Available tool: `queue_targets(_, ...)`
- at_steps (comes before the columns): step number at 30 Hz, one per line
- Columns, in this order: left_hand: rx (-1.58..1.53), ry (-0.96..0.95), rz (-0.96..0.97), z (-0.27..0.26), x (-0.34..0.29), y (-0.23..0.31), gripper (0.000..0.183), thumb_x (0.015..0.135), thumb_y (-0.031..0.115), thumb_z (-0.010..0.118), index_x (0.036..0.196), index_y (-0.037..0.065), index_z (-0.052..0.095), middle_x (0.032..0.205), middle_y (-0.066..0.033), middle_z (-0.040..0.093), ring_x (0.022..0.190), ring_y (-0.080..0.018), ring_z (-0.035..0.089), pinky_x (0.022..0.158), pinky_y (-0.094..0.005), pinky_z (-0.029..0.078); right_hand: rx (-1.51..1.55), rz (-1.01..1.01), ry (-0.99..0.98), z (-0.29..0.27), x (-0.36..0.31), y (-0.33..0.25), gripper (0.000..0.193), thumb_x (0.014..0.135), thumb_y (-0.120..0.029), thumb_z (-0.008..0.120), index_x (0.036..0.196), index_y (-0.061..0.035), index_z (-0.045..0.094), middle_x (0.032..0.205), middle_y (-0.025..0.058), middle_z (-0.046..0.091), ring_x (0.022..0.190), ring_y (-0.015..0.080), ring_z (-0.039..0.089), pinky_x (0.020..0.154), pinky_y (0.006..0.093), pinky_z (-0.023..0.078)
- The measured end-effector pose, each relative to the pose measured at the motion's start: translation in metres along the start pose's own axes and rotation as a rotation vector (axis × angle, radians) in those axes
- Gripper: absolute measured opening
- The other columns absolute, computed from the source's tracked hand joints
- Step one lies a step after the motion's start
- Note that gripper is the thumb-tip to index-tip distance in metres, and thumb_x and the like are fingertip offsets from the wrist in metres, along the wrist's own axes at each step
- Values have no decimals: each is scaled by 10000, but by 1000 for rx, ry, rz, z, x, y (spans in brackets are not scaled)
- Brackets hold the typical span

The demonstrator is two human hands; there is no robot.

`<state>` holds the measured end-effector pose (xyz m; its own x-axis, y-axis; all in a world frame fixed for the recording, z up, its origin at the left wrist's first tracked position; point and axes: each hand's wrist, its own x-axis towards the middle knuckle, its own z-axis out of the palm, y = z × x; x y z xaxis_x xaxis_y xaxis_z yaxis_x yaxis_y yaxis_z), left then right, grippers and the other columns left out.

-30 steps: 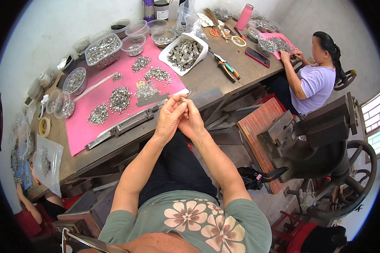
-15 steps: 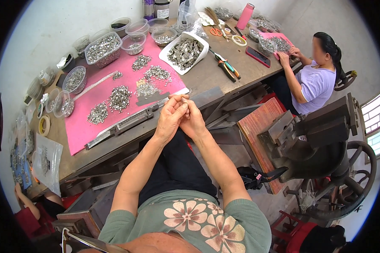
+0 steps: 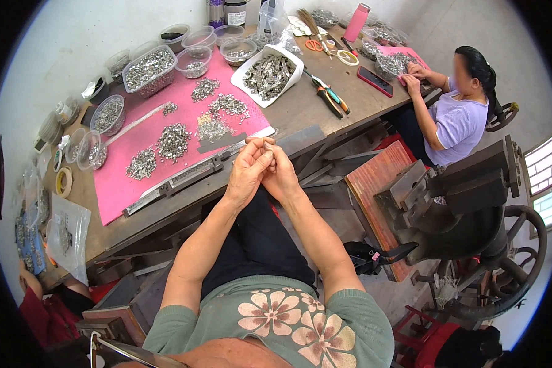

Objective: The person places small metal components by hand onto a mounting strip at a workbench.

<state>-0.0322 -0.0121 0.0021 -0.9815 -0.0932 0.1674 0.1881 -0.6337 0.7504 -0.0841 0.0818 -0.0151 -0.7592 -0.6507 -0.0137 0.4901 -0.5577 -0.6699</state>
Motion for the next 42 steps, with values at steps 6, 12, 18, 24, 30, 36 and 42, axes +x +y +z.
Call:
queue_targets(6,28,3,6,5,-2,4,248,982,95,552,1214,14,522,919,4,557,836,-70,529,789,-218,447,-12,-1,-10,-3,-1,-1,469,994,-302,326,1254,50,496,1189,206,575,1108,256,568,1014,381,432)
queue_targets(12,-19,-18,-18,2,-3,4,239,981,106,557,1204,24,526,922,3,556,835,-73,530,788,-224,450,-90,-44,-33,10,-4,-3,460,1020,-300,402,1291,60,498,1110,108,603,1077,167,573,986,328,442)
queue_targets(18,-116,5,-39,1,-5,2,240,984,97,539,1208,14,518,931,7,553,827,-58,526,780,-208,449,-101,-27,83,11,-6,0,402,991,-227,401,1231,63,543,1110,113,609,1036,158,586,939,300,462)
queue_targets(24,-165,37,-11,9,-10,15,226,985,125,557,1191,38,528,921,16,554,821,-66,528,789,-225,456,-120,-21,159,28,-4,-2,353,978,-210,445,1192,41,571,1136,113,622,1018,151,589,922,287,462)
queue_targets(30,-154,126,155,-1,-24,52,225,987,113,544,1198,35,527,952,5,557,835,-68,531,780,-224,453,-109,22,31,75,15,11,383,986,-249,421,1165,43,593,1072,149,652,1000,214,632,913,324,493)
queue_targets(36,-180,384,390,-28,-60,104,184,986,96,536,1167,62,550,960,9,572,844,-61,558,739,-216,463,-145,139,-90,142,37,58,315,1013,-244,436,1130,-16,619,1112,106,667,1007,171,631,887,294,498)
queue_targets(42,-61,523,651,-67,-119,169,163,987,113,545,1145,79,563,922,29,556,831,-64,545,778,-231,473,-188,422,-412,225,56,121,316,969,-233,493,1110,19,621,1070,117,668,946,163,639,849,285,515)
